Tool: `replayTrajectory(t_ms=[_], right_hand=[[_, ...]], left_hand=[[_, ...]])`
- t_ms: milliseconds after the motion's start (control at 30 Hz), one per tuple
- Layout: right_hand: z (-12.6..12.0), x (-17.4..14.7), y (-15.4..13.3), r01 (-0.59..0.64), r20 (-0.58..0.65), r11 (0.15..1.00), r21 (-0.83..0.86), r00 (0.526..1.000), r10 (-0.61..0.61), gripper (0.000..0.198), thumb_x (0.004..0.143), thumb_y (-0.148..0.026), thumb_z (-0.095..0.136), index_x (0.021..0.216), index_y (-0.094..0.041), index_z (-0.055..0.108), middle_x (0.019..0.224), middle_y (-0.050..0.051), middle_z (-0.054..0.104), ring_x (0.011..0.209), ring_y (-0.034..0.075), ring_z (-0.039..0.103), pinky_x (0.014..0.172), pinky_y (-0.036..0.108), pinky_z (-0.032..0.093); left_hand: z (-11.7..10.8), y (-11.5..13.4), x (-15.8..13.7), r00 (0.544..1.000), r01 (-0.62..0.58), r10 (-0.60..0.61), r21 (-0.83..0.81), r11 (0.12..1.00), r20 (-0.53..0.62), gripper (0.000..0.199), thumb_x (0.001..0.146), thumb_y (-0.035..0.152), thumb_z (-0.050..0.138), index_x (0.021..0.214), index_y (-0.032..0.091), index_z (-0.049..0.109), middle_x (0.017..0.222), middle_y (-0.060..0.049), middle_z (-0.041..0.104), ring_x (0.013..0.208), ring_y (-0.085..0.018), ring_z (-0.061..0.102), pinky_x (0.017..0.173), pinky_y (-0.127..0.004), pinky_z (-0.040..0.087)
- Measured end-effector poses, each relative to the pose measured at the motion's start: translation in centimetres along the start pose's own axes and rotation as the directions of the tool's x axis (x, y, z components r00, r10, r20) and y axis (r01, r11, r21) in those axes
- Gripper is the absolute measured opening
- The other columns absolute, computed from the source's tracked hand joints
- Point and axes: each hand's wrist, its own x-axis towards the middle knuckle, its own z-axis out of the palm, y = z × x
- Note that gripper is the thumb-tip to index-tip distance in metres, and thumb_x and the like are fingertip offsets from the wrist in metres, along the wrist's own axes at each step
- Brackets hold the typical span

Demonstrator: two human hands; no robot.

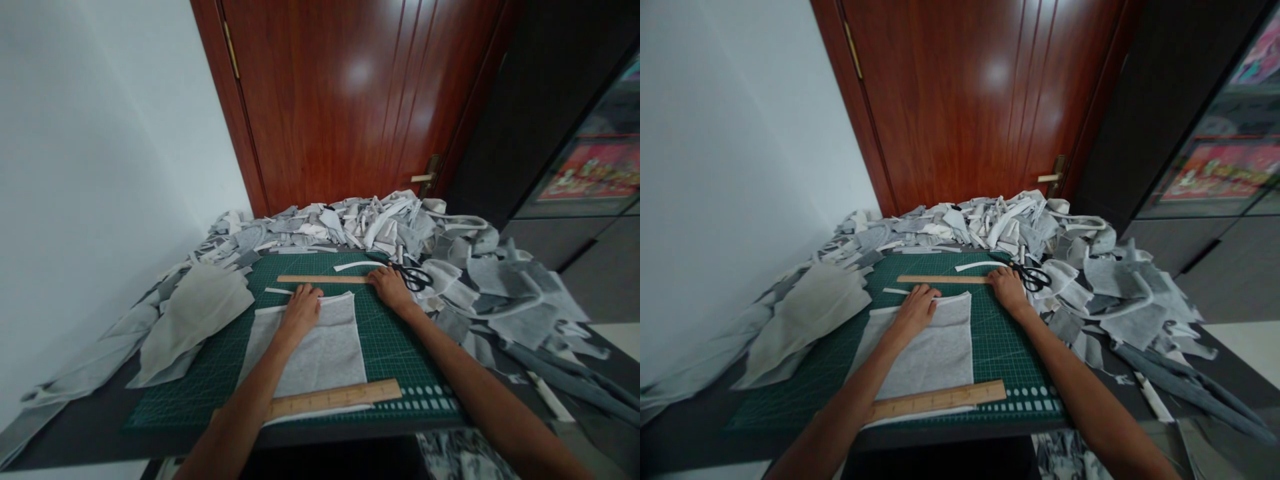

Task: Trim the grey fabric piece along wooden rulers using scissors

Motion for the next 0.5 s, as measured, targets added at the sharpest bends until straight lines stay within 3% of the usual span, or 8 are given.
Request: replayTrajectory(t_ms=[67,167,267,400,500], right_hand=[[-0.1,0.0,0.3,0.036,-0.056,0.998,0.041,0.998,-0.034,0.029,0.103,-0.022,0.047,0.121,-0.018,0.070,0.120,0.015,0.067,0.114,0.030,0.056,0.102,0.043,0.041],[-0.5,0.0,-0.3,0.188,-0.123,0.966,0.176,0.978,-0.168,0.029,0.103,-0.024,0.046,0.119,-0.019,0.070,0.118,0.014,0.067,0.112,0.028,0.057,0.102,0.042,0.044],[-0.8,-0.1,-1.8,0.294,-0.180,0.894,0.338,0.953,-0.246,0.031,0.106,-0.030,0.042,0.118,-0.020,0.069,0.117,0.013,0.067,0.113,0.026,0.058,0.103,0.043,0.046],[-1.0,-0.7,-3.8,0.319,-0.224,0.771,0.551,0.947,-0.231,0.038,0.106,-0.041,0.044,0.133,-0.020,0.061,0.128,0.014,0.065,0.120,0.027,0.057,0.107,0.046,0.045],[-1.0,-1.2,-4.6,0.326,-0.184,0.656,0.680,0.943,-0.277,0.056,0.101,-0.050,0.053,0.148,-0.021,0.048,0.142,0.016,0.058,0.112,0.026,0.061,0.101,0.045,0.050]], left_hand=[[-0.1,-0.1,0.1,1.000,0.002,-0.002,0.001,1.000,0.007,0.018,0.100,0.017,0.052,0.107,0.021,0.067,0.112,-0.008,0.062,0.113,-0.026,0.054,0.100,-0.039,0.046],[-0.3,-0.2,0.4,1.000,0.006,-0.006,-0.013,1.000,-0.021,0.015,0.100,0.018,0.053,0.100,0.022,0.067,0.108,-0.007,0.063,0.111,-0.026,0.055,0.098,-0.040,0.046],[-0.8,0.1,0.8,0.991,-0.031,0.019,-0.095,0.995,-0.130,0.014,0.101,0.019,0.052,0.097,0.021,0.066,0.108,-0.007,0.064,0.110,-0.026,0.056,0.098,-0.040,0.046],[-1.5,1.3,1.0,0.927,-0.218,0.095,-0.314,0.924,-0.362,0.018,0.105,0.024,0.049,0.098,0.021,0.065,0.104,-0.006,0.063,0.104,-0.022,0.058,0.099,-0.037,0.047],[-1.9,2.6,0.7,0.894,-0.348,0.132,-0.479,0.806,-0.428,0.021,0.107,0.028,0.047,0.098,0.021,0.065,0.101,-0.005,0.064,0.099,-0.019,0.062,0.093,-0.032,0.050]])
